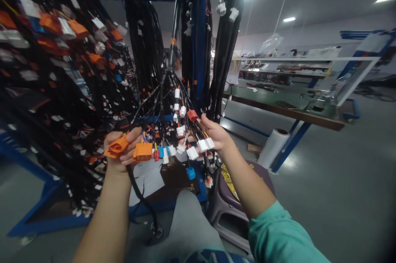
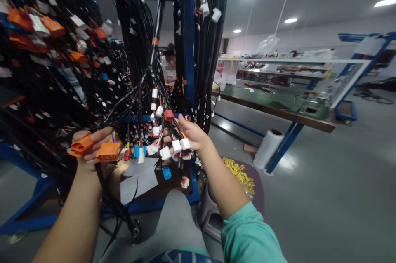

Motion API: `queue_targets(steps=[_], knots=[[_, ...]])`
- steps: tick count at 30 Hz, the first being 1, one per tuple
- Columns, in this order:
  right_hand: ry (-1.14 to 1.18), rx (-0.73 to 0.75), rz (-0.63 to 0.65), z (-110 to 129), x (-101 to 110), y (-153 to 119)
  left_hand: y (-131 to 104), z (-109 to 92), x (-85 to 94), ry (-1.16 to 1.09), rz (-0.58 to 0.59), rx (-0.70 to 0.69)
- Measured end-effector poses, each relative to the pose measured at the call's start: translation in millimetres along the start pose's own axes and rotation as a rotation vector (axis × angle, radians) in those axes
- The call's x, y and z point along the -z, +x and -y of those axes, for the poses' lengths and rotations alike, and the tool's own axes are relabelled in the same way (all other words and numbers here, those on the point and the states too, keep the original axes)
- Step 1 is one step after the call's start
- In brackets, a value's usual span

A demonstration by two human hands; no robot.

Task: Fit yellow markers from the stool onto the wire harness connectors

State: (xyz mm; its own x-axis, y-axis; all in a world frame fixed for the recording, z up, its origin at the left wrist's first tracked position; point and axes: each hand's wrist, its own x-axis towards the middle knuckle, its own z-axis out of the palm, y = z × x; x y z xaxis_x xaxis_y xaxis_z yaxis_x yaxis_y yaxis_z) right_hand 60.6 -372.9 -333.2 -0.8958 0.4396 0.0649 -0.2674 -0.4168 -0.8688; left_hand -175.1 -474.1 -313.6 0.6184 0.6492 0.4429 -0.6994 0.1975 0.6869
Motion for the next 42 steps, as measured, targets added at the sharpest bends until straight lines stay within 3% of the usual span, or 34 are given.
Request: queue_targets(steps=[13,21,31,42], knots=[[0.073,0.063,-0.075,6.6,-28.2,-10.0,-1.5,2.1,-5.0,0.012,-0.164,-0.070],[0.047,0.085,-0.085,4.9,-23.0,-10.9,-5.6,4.0,-8.0,0.044,-0.494,-0.127],[-0.103,0.148,0.062,6.5,-32.2,-20.1,-6.7,3.1,-14.6,0.066,-0.408,-0.081],[-0.095,0.095,0.046,10.5,-23.4,-20.8,-5.5,4.1,-17.5,0.056,-0.409,-0.087]])
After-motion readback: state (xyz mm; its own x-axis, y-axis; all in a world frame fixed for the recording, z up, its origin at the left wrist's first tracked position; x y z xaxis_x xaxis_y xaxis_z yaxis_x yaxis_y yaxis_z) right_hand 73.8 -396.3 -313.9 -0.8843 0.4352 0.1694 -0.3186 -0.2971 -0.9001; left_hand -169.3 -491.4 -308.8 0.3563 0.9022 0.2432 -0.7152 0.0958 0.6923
